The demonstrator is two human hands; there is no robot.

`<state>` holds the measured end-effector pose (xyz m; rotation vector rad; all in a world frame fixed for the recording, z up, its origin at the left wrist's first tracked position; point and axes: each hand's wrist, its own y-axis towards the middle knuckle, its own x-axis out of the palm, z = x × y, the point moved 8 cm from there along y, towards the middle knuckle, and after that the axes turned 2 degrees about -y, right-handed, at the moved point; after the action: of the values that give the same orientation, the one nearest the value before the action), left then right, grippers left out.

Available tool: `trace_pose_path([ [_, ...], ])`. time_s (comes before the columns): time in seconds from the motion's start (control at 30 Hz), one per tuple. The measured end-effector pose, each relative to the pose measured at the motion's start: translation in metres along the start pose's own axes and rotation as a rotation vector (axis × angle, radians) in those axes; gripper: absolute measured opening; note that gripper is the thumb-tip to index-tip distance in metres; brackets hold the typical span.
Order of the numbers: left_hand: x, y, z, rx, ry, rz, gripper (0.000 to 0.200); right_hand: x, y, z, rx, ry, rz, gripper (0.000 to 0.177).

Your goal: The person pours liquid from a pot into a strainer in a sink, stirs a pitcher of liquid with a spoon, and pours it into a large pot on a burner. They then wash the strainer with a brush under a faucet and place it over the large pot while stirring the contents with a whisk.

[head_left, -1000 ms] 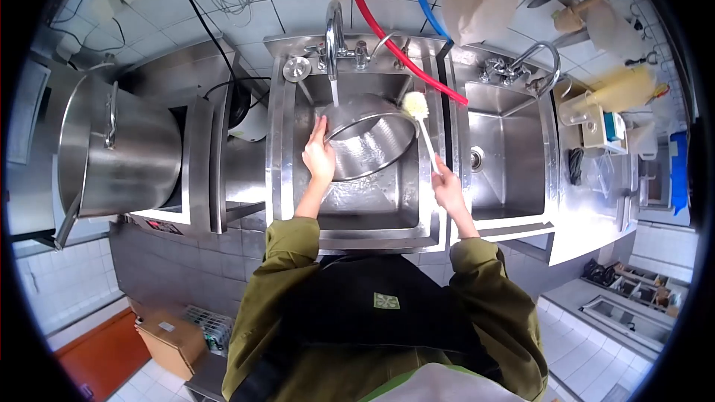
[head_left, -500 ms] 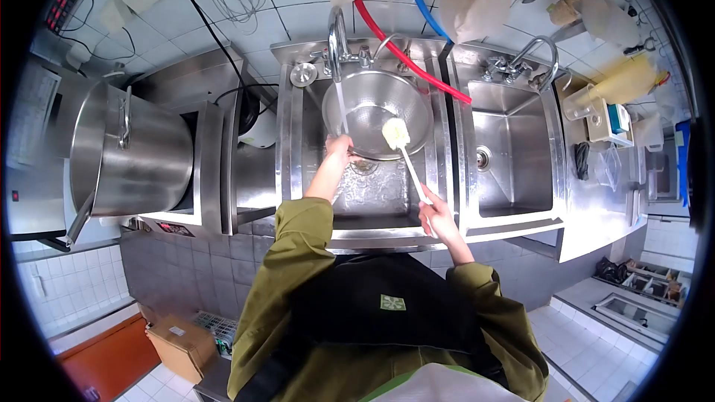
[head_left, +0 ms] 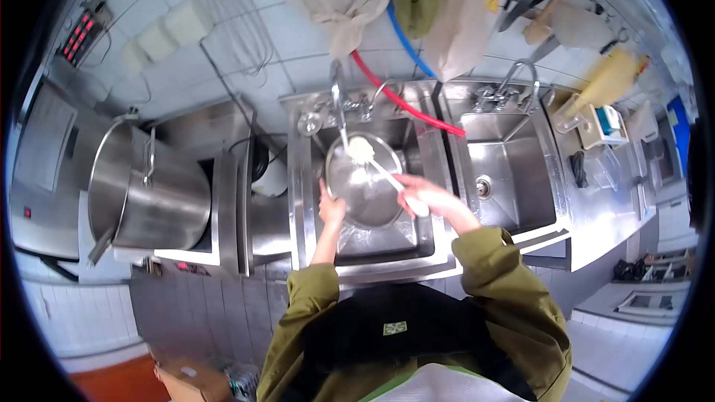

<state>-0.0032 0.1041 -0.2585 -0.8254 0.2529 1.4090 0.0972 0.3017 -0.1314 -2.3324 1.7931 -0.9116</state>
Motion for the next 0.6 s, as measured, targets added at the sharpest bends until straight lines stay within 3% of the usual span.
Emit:
trace_pose_path([
  [0.07, -0.004, 0.001, -0.001, 0.004, 0.039, -0.017, 0.079, -0.005, -0.036, 0.009, -0.039, -0.298, 0.127, 0.039],
  [0.13, -0.001, 0.008, -0.004, 0.053, 0.028, -0.025, 0.079, 0.000, -0.056, 0.000, -0.246, -0.630, -0.034, 0.044],
  [0.17, -0.004, 0.005, 0.004, 0.062, 0.072, -0.027, 0.080, 0.009, -0.069, -0.016, -0.122, -0.533, -0.015, 0.045],
  [0.27, 0.008, 0.016, 0.003, 0.020, 0.108, -0.107, 0.079, -0.010, -0.082, -0.062, -0.198, -0.707, 0.328, 0.032],
  [0.3, 0.012, 0.017, 0.005, 0.045, 0.148, -0.094, 0.078, -0.016, -0.094, -0.088, -0.302, -0.775, 0.472, 0.028],
  [0.33, 0.008, 0.010, 0.016, 0.071, 0.188, -0.079, 0.078, -0.027, -0.101, -0.105, -0.459, -0.632, 0.539, 0.027],
  [0.37, 0.007, 0.005, 0.022, 0.091, 0.230, -0.063, 0.077, -0.034, -0.113, -0.134, -0.585, -0.739, 0.610, 0.025],
  [0.4, 0.011, 0.006, 0.022, 0.118, 0.252, -0.071, 0.077, -0.041, -0.126, -0.164, -0.838, -1.307, 0.773, 0.022],
  [0.47, 0.019, 0.010, 0.019, 0.163, 0.290, -0.077, 0.076, -0.096, -0.125, -0.215, -0.731, -0.480, 0.712, 0.017],
  [0.5, 0.021, 0.007, 0.022, 0.164, 0.315, -0.094, 0.073, -0.106, -0.135, -0.253, -0.743, -0.421, 0.813, 0.016],
  [0.6, 0.014, -0.007, 0.036, 0.202, 0.291, -0.061, 0.066, -0.177, -0.146, -0.356, -0.905, -0.722, 1.173, 0.021],
])
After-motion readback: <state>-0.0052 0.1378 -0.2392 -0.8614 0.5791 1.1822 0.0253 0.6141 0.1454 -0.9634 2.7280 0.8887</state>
